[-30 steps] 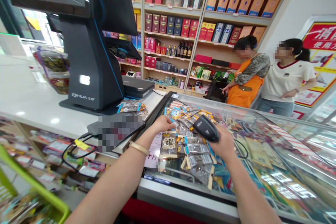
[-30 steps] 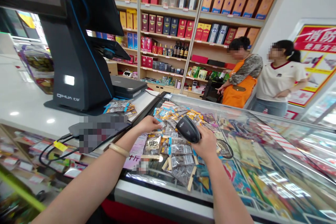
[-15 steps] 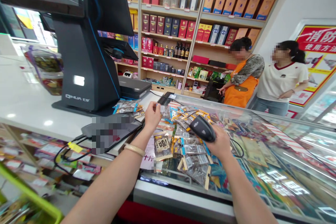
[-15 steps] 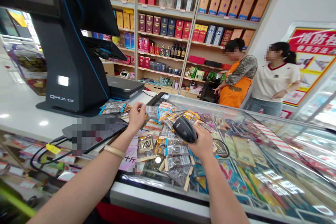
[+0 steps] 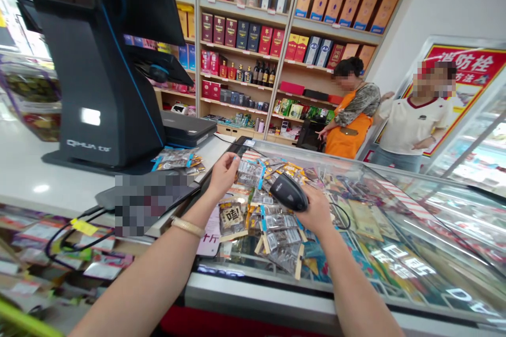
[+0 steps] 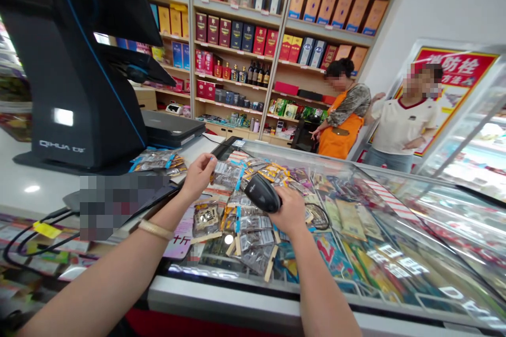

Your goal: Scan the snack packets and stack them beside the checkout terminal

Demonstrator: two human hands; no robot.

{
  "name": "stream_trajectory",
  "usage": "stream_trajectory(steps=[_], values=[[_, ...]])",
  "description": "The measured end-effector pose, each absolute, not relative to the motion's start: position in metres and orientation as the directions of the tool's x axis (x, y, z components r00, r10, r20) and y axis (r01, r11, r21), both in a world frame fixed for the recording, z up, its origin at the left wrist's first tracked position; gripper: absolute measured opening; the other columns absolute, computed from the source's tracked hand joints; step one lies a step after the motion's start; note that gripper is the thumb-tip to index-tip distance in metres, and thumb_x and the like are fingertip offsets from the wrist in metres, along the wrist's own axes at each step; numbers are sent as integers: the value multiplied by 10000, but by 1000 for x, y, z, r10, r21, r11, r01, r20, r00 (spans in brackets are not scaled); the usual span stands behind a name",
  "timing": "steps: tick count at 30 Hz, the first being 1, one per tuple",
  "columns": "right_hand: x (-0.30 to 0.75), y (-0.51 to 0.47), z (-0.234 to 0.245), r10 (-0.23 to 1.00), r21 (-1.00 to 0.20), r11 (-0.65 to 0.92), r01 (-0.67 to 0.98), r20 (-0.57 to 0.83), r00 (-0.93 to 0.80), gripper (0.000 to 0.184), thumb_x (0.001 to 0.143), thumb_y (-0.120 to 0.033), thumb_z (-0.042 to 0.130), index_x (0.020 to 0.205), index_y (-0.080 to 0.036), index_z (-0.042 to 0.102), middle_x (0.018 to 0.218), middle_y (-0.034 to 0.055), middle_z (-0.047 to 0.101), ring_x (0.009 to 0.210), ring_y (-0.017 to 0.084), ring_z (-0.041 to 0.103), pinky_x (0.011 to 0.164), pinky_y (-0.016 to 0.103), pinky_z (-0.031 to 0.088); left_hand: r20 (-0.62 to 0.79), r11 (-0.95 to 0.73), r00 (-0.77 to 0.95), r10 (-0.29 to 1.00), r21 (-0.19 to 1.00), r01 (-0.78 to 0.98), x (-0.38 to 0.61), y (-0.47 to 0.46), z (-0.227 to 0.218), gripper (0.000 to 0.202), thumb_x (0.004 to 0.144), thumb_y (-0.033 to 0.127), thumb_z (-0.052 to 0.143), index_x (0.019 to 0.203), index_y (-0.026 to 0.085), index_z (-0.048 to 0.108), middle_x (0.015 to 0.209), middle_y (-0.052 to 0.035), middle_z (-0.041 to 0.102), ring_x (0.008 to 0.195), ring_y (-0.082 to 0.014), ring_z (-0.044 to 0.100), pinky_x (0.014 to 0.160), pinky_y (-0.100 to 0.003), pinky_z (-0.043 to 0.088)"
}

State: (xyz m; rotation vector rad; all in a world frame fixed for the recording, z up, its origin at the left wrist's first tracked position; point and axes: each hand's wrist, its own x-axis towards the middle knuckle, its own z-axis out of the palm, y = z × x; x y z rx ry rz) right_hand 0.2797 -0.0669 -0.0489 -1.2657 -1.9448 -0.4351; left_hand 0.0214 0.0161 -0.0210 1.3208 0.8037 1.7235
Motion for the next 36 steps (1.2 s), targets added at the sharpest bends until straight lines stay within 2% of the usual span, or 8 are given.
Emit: stream_trajectory(steps=[11, 15, 17, 19, 22, 26, 31, 36], values=[[278, -68, -47, 648, -134, 433, 891, 734, -205, 283, 667, -284, 595, 931, -214, 671, 878, 82, 724, 793, 246, 661, 714, 337, 500, 357, -376, -117, 927, 884, -278, 24, 15, -21, 139, 784, 236, 695, 731, 184, 577, 546, 65, 477, 395, -56, 385, 364, -147, 328], [281, -68, -49, 628, -126, 454, 882, 747, -216, 262, 703, -335, 618, 923, -203, 668, 863, 89, 723, 778, 251, 664, 709, 347, 509, 124, -215, -238, 963, 889, -404, 23, 22, -22, 135, 855, 205, 598, 737, 186, 535, 539, 62, 494, 406, -78, 449, 398, -169, 415], [282, -67, -50, 626, -119, 450, 885, 749, -218, 230, 722, -340, 612, 900, -205, 665, 816, 81, 715, 744, 243, 662, 676, 336, 507, -27, -142, -290, 957, 825, -547, 20, 26, -20, 173, 875, 173, 553, 708, 178, 506, 564, 43, 527, 462, -92, 517, 477, -211, 499], [283, -67, -51, 610, -105, 462, 881, 759, -229, 250, 729, -354, 614, 920, -203, 670, 856, 90, 724, 758, 246, 669, 689, 342, 514, -87, -151, -324, 942, 752, -642, 15, 30, -16, 196, 883, 141, 526, 693, 173, 489, 624, 22, 576, 551, -93, 581, 598, -246, 556], [284, -67, -52, 594, -98, 462, 881, 772, -226, 296, 725, -379, 632, 961, -208, 681, 883, 91, 732, 766, 252, 672, 689, 350, 523, -91, -295, -453, 887, 642, -707, 1, 35, -9, 181, 890, 118, 514, 723, 183, 490, 712, 18, 618, 697, -86, 645, 740, -239, 569], [286, -66, -55, 593, -109, 453, 885, 779, -207, 291, 715, -384, 643, 946, -212, 684, 900, 92, 734, 783, 256, 673, 700, 359, 531, -199, -459, -603, 772, 482, -746, -23, 44, -5, 132, 921, 157, 513, 795, 196, 517, 782, 3, 637, 856, -87, 670, 794, -195, 564], [287, -64, -57, 578, -102, 459, 883, 788, -210, 287, 708, -364, 639, 941, -202, 683, 905, 98, 734, 780, 253, 675, 699, 355, 532, -249, -401, -571, 783, 499, -768, -39, 50, -9, 78, 892, 107, 526, 901, 174, 566, 858, -55, 648, 939, -114, 665, 770, -169, 573], [286, -65, -54, 566, -78, 464, 882, 792, -228, 311, 707, -356, 633, 967, -196, 690, 872, 95, 734, 758, 247, 675, 689, 341, 526, -206, -274, -461, 863, 576, -770, -32, 46, -11, 126, 840, 71, 532, 910, 145, 607, 904, -91, 673, 858, -129, 682, 706, -194, 571]])
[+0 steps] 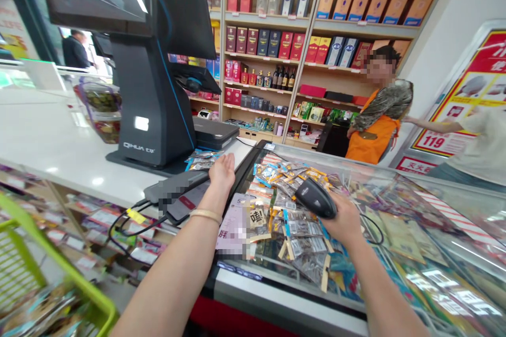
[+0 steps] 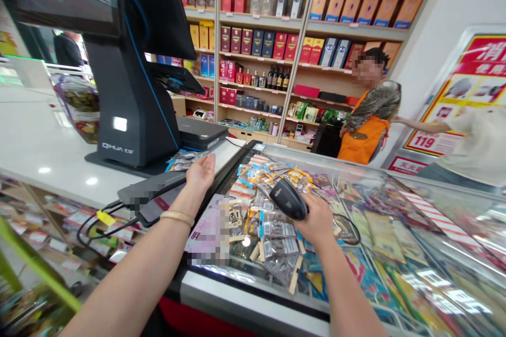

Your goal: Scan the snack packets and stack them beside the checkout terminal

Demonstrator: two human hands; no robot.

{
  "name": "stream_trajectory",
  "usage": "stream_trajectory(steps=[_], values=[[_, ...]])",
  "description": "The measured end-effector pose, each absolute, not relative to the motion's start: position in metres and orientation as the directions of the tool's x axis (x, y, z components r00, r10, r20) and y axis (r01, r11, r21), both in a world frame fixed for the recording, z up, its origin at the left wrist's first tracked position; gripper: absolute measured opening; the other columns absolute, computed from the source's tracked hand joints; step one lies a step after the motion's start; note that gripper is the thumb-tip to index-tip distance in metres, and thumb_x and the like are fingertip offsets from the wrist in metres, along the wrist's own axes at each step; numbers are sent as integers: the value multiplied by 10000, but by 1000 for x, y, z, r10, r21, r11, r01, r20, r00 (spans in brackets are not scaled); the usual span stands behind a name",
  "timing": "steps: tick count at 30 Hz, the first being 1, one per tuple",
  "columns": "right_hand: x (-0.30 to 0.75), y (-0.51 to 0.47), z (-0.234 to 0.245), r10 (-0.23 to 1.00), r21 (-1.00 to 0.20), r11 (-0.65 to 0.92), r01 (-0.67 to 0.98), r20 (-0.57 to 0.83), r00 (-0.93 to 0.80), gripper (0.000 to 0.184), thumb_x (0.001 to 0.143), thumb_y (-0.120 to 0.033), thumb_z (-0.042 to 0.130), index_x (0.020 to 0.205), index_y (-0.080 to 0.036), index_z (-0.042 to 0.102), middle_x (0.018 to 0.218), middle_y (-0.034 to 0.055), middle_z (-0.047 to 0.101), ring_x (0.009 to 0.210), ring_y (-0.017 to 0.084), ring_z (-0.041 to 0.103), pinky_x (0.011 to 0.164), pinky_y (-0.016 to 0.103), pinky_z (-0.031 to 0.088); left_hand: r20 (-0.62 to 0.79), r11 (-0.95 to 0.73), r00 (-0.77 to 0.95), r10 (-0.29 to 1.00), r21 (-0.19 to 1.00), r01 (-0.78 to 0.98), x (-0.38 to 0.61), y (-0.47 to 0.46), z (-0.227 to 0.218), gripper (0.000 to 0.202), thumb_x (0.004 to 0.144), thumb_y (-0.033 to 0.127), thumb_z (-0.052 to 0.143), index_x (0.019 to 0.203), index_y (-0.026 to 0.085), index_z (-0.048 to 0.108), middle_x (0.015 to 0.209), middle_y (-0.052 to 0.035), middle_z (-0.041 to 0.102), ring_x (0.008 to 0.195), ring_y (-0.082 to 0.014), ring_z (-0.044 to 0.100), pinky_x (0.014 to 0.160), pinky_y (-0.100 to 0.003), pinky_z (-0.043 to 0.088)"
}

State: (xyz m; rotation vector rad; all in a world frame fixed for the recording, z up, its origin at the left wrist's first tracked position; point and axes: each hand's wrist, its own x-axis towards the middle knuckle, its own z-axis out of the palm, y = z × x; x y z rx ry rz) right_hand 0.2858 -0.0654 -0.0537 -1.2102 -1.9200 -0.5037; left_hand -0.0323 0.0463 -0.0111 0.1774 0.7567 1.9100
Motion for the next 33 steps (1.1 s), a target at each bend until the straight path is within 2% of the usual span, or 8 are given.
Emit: stream_trajectory(steps=[2, 5, 8, 12, 17, 22, 27, 33], values=[[285, -66, -52, 561, -83, 466, 881, 797, -222, 300, 713, -351, 625, 959, -195, 693, 870, 97, 734, 758, 247, 675, 694, 341, 525, -116, -162, -376, 919, 758, -631, -26, 42, -13, 98, 783, 134, 624, 880, 143, 636, 869, -86, 692, 737, -134, 669, 616, -204, 539], [283, -67, -52, 577, -102, 457, 884, 790, -206, 272, 721, -372, 627, 923, -201, 690, 866, 98, 731, 762, 250, 672, 690, 343, 521, 54, -73, -184, 981, 993, -96, -19, 34, -16, 153, 692, 254, 709, 796, 145, 685, 732, -33, 686, 562, -100, 562, 511, -193, 415], [283, -67, -51, 588, -116, 455, 883, 784, -200, 283, 725, -373, 623, 945, -205, 682, 877, 94, 730, 782, 248, 669, 702, 343, 516, 123, -147, 91, 988, 926, 349, -16, 27, -19, 235, 643, 376, 722, 682, 144, 717, 587, 8, 630, 523, -96, 478, 515, -215, 348], [283, -67, -51, 597, -123, 459, 880, 776, -203, 278, 730, -352, 607, 957, -207, 674, 843, 79, 720, 765, 238, 661, 696, 337, 506, -12, -276, 436, 900, 758, 591, -20, 24, -22, 271, 588, 429, 722, 664, 172, 763, 573, 14, 654, 571, -122, 514, 564, -231, 356], [282, -66, -50, 589, -125, 464, 877, 783, -200, 291, 716, -376, 627, 946, -204, 676, 809, 73, 715, 741, 235, 661, 684, 338, 508, -80, -332, 527, 846, 695, 638, -20, 28, -27, 184, 544, 367, 731, 600, 192, 743, 566, 15, 667, 562, -133, 532, 563, -231, 364], [283, -65, -50, 575, -114, 470, 875, 792, -205, 290, 717, -372, 624, 951, -209, 680, 854, 83, 730, 768, 238, 673, 695, 340, 525, 34, -296, 495, 868, 837, 461, -13, 25, -25, 152, 577, 322, 722, 592, 177, 681, 549, 18, 637, 535, -122, 535, 565, -224, 402], [282, -66, -51, 561, -100, 457, 884, 804, -199, 308, 712, -366, 629, 969, -207, 684, 863, 85, 732, 765, 239, 673, 692, 340, 529, 98, -166, 293, 951, 962, 215, -6, 19, -15, 199, 681, 367, 662, 707, 193, 570, 593, 36, 628, 413, -106, 526, 415, -201, 351], [283, -65, -52, 570, -106, 457, 883, 797, -200, 290, 721, -355, 621, 963, -209, 681, 839, 79, 722, 765, 241, 666, 691, 344, 520, 280, -278, -11, 960, 957, 80, -3, 27, -14, 298, 732, 462, 625, 682, 186, 524, 623, 0, 629, 491, -142, 591, 494, -255, 475]])
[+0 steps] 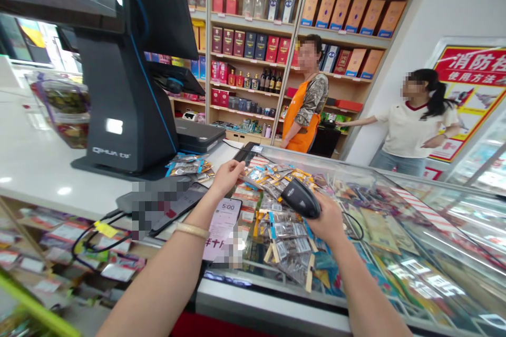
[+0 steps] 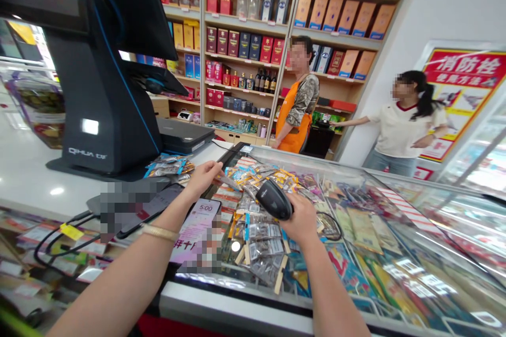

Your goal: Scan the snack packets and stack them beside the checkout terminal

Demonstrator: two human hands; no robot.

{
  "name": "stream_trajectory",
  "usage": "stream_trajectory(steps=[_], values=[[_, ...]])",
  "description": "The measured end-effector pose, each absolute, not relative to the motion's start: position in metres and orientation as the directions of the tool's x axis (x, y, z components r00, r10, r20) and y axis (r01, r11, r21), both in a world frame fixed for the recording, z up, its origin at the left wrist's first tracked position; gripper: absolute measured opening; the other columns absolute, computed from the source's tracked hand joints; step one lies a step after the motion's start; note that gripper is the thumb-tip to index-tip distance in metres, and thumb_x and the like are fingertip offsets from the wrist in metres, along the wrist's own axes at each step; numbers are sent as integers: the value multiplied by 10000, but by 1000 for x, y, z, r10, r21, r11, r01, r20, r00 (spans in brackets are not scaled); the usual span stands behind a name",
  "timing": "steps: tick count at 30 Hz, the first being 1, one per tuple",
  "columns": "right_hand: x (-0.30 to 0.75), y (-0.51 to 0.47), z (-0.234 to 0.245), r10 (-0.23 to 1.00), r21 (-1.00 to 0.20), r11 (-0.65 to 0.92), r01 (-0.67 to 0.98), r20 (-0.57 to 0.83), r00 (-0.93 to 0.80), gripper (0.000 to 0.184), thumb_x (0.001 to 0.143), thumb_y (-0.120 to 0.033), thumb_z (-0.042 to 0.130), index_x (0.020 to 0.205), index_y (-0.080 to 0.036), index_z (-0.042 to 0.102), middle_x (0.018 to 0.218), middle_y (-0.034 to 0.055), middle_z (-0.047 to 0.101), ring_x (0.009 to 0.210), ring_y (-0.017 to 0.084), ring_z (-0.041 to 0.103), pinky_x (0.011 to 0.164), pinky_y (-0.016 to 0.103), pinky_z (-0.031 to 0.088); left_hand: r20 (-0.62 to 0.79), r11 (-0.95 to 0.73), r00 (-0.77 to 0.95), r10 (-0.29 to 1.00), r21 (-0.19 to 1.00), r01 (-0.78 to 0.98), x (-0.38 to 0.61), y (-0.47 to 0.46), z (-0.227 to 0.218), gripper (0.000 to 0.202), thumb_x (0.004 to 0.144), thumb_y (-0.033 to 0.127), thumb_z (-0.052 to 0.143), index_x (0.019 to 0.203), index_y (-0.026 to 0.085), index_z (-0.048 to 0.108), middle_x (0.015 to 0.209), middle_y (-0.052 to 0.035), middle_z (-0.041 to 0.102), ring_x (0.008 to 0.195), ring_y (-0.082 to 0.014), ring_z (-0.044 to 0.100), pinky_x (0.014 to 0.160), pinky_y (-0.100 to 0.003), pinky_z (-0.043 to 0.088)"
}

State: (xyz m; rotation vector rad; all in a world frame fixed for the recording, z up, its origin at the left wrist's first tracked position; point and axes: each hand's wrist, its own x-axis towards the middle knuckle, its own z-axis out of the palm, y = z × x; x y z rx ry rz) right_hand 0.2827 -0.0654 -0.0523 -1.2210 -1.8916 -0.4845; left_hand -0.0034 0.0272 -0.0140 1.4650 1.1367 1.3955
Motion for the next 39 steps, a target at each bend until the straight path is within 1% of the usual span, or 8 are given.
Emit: stream_trajectory(steps=[4, 7, 10, 12, 19, 23, 28, 39], values=[[283, -65, -53, 571, -129, 465, 876, 800, -185, 287, 714, -345, 613, 958, -206, 672, 843, 82, 720, 766, 241, 665, 694, 344, 514, 493, -449, -99, 864, 846, 287, -4, 29, -18, 190, 693, 336, 647, 672, 193, 524, 607, 29, 569, 539, -134, 563, 551, -253, 464], [283, -65, -52, 568, -116, 460, 880, 800, -191, 271, 708, -349, 613, 933, -207, 668, 826, 78, 716, 757, 240, 665, 682, 338, 510, 656, -567, -98, 748, 709, 419, -3, 27, -18, 78, 690, 199, 589, 766, 197, 574, 729, 8, 609, 708, -160, 603, 701, -286, 507], [282, -66, -51, 579, -114, 449, 886, 793, -191, 262, 710, -340, 609, 931, -214, 673, 818, 74, 714, 755, 235, 663, 683, 332, 509, 757, -669, -122, 642, 631, 391, -2, 25, -15, 228, 689, 146, 584, 907, 197, 630, 1010, -56, 643, 1008, -213, 603, 882, -342, 506], [282, -66, -50, 579, -113, 450, 886, 792, -193, 273, 710, -340, 611, 942, -212, 677, 834, 81, 717, 765, 239, 663, 693, 338, 514, 747, -685, -182, 639, 661, 307, -1, 24, -13, 293, 682, 143, 619, 967, 201, 657, 1119, -84, 620, 1109, -237, 573, 891, -338, 511], [283, -65, -53, 586, -117, 442, 889, 788, -188, 302, 704, -319, 600, 974, -206, 674, 895, 94, 727, 800, 251, 670, 736, 364, 529, 564, -592, -280, 777, 806, -19, 5, 23, -13, 432, 672, 182, 678, 1099, 192, 612, 989, -57, 675, 855, -190, 657, 766, -275, 527], [281, -66, -51, 577, -109, 443, 890, 794, -190, 322, 695, -301, 594, 992, -205, 674, 884, 90, 729, 794, 248, 673, 718, 355, 528, 530, -560, -262, 806, 827, -50, 11, 22, -14, 347, 671, 235, 678, 996, 182, 570, 961, -47, 660, 805, -162, 653, 707, -249, 516], [279, -67, -46, 576, -110, 448, 887, 794, -193, 276, 681, -278, 578, 931, -204, 668, 807, 72, 714, 751, 233, 665, 696, 334, 523, 585, -603, -202, 786, 797, -38, 17, 22, -18, 273, 656, 248, 679, 852, 197, 496, 824, 8, 604, 762, -131, 610, 716, -233, 484], [279, -68, -46, 601, -114, 403, 908, 781, -169, 219, 696, -289, 573, 876, -213, 672, 815, 81, 709, 718, 235, 646, 671, 337, 510, 524, -527, -63, 849, 839, -133, 22, 16, -18, 365, 621, 314, 728, 831, 205, 450, 764, 29, 544, 712, -118, 557, 669, -232, 474]])
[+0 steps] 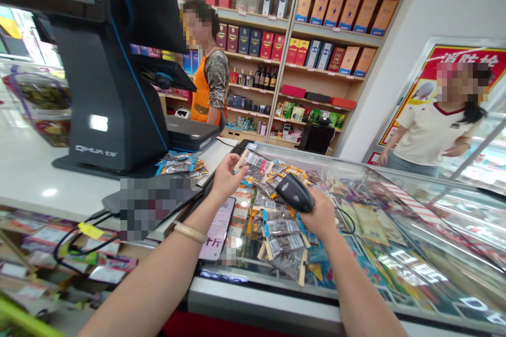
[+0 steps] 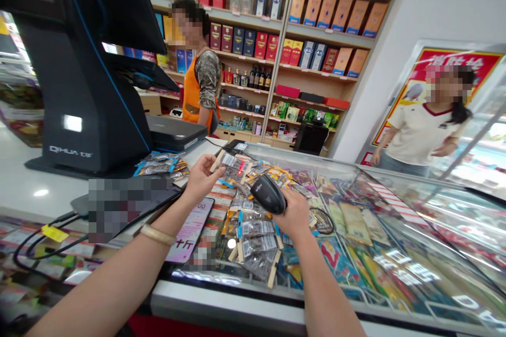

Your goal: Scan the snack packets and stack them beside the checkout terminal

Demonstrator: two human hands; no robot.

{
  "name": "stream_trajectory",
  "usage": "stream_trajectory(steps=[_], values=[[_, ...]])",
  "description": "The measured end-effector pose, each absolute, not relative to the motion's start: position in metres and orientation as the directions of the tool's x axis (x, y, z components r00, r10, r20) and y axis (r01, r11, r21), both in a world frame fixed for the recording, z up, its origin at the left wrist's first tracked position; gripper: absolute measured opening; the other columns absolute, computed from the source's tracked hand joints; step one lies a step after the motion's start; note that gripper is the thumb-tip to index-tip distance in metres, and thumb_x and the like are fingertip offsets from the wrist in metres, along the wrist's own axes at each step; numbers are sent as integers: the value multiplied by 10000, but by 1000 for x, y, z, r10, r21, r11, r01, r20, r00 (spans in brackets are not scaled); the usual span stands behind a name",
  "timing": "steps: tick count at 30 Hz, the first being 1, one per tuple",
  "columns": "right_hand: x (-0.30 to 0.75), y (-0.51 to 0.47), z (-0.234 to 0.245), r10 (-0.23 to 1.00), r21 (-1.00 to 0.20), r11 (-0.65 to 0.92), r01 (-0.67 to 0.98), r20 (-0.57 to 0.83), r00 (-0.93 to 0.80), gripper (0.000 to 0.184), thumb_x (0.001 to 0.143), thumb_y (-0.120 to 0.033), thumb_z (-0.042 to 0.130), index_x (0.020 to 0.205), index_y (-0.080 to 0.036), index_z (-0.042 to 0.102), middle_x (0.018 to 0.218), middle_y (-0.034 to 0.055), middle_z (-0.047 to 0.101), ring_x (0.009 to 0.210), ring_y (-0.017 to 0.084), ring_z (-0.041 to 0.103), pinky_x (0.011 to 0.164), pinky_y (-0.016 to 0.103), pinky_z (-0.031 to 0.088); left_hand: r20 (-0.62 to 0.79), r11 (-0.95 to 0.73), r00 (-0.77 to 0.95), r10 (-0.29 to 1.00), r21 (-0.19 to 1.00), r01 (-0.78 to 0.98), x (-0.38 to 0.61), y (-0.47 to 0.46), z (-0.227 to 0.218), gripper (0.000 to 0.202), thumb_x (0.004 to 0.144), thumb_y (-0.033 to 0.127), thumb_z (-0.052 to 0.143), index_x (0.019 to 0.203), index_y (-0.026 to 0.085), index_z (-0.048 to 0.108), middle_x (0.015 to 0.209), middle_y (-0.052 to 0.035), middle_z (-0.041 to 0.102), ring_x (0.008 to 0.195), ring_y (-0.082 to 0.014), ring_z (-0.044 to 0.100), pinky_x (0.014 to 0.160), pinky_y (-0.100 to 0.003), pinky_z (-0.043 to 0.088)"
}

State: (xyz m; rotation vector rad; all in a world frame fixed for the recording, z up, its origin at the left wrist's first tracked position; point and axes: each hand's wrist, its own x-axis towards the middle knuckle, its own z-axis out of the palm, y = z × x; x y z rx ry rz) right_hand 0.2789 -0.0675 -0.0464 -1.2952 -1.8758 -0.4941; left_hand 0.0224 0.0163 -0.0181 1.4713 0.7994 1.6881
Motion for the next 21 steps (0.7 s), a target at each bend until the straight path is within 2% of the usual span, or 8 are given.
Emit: stream_trajectory(steps=[7, 12, 16, 18, 21], values=[[282, -67, -50, 602, -134, 397, 908, 785, -147, 257, 719, -327, 586, 930, -216, 682, 845, 83, 717, 768, 249, 661, 710, 346, 519, 452, -464, -117, 884, 878, -112, 22, 21, -25, 341, 666, 325, 717, 803, 203, 429, 734, 42, 552, 657, -106, 578, 629, -235, 524], [289, -64, -57, 549, -107, 442, 891, 818, -174, 282, 716, -335, 577, 945, -199, 670, 852, 94, 720, 769, 259, 671, 692, 355, 526, 175, -253, -296, 939, 934, -253, 14, 30, -27, 193, 833, 287, 591, 842, 210, 414, 753, 27, 580, 595, -130, 655, 562, -275, 558], [290, -63, -57, 545, -93, 439, 894, 819, -183, 256, 715, -333, 570, 920, -211, 662, 832, 87, 713, 748, 252, 667, 668, 343, 517, 98, -377, -547, 832, 822, -427, -11, 48, -24, 143, 892, 241, 523, 807, 211, 413, 766, 2, 596, 765, -142, 712, 738, -281, 585], [290, -63, -57, 543, -79, 441, 894, 817, -196, 227, 722, -333, 567, 896, -218, 655, 809, 79, 706, 730, 245, 661, 651, 331, 508, 81, -448, -642, 763, 781, -434, -26, 58, -24, 185, 873, 259, 562, 775, 211, 413, 768, -8, 604, 845, -148, 711, 792, -281, 577], [289, -64, -57, 539, -68, 451, 890, 815, -211, 224, 737, -339, 568, 907, -222, 654, 811, 74, 704, 728, 239, 660, 650, 323, 502, 68, -479, -696, 715, 772, -416, -45, 69, -27, 245, 829, 308, 628, 744, 207, 421, 785, -21, 610, 908, -151, 692, 815, -280, 568]])
